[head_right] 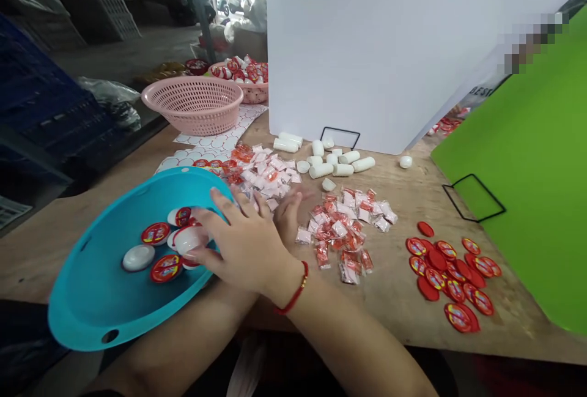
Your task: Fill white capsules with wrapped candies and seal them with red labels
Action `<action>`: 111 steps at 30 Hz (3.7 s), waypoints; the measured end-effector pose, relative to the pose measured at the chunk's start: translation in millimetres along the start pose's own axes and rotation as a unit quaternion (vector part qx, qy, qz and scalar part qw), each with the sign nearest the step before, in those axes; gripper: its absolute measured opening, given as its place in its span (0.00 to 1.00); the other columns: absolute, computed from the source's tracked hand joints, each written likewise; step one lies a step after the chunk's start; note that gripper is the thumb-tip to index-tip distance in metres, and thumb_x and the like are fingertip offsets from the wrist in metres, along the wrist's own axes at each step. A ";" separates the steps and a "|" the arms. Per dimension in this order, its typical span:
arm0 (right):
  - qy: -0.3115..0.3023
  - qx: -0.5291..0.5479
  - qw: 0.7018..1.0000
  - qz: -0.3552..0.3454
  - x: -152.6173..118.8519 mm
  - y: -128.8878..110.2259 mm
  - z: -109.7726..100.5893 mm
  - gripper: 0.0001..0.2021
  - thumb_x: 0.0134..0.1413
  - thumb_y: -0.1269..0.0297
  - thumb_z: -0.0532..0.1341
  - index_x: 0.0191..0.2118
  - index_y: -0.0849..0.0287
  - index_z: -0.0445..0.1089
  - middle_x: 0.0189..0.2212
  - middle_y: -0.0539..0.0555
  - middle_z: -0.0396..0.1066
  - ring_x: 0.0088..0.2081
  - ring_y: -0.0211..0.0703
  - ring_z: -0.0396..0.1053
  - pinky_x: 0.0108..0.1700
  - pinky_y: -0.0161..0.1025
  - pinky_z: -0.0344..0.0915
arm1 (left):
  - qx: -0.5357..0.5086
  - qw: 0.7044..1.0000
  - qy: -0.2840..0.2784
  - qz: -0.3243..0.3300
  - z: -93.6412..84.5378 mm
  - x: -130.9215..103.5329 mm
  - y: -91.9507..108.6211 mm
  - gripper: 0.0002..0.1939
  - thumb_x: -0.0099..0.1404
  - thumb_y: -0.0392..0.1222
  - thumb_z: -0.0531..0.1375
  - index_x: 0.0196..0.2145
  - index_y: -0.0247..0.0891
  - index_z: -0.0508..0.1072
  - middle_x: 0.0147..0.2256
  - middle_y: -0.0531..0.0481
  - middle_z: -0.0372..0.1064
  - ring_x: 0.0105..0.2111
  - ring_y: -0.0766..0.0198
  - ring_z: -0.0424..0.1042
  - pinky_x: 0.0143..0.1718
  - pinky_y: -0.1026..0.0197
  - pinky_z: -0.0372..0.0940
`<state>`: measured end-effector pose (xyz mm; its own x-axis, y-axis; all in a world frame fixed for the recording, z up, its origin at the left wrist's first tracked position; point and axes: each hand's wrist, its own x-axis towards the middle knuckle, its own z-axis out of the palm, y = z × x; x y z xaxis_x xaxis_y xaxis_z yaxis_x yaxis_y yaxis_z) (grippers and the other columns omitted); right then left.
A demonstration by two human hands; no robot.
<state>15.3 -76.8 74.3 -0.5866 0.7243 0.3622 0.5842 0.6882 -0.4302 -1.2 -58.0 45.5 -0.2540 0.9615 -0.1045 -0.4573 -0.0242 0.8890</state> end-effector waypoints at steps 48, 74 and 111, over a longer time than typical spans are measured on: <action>-0.018 -0.121 0.952 0.282 -19.6 169.9 -10.8 0.21 0.57 0.61 0.66 0.56 0.56 0.70 0.57 0.61 0.68 0.56 0.56 0.67 0.56 0.50 0.63 | -0.130 0.991 0.018 0.016 -1.6 68.2 -57.2 0.27 0.54 0.50 0.73 0.51 0.43 0.75 0.46 0.50 0.72 0.38 0.69 0.73 0.43 0.66 0.68; 0.120 -0.037 0.975 0.182 -81.2 153.2 -49.4 0.17 0.56 0.60 0.69 0.51 0.54 0.75 0.45 0.57 0.70 0.48 0.50 0.68 0.52 0.47 0.64 | -0.074 0.988 -0.106 -0.089 9.1 50.2 -55.4 0.19 0.55 0.36 0.65 0.46 0.39 0.76 0.40 0.49 0.76 0.33 0.68 0.72 0.29 0.68 0.66; 0.031 -0.097 0.954 0.283 -41.5 224.4 -38.0 0.14 0.60 0.70 0.60 0.48 0.61 0.78 0.46 0.58 0.78 0.45 0.45 0.73 0.49 0.39 0.67 | 0.010 0.986 -0.108 -0.126 6.3 53.3 -67.9 0.15 0.60 0.41 0.63 0.46 0.39 0.74 0.38 0.51 0.74 0.24 0.69 0.73 0.24 0.68 0.62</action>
<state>192.1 49.1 -5.9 -0.1156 0.9790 0.1677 0.8939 0.1761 -0.4121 21.6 -3.3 -17.6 0.0547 0.9723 -0.2272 -0.4653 0.2261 0.8558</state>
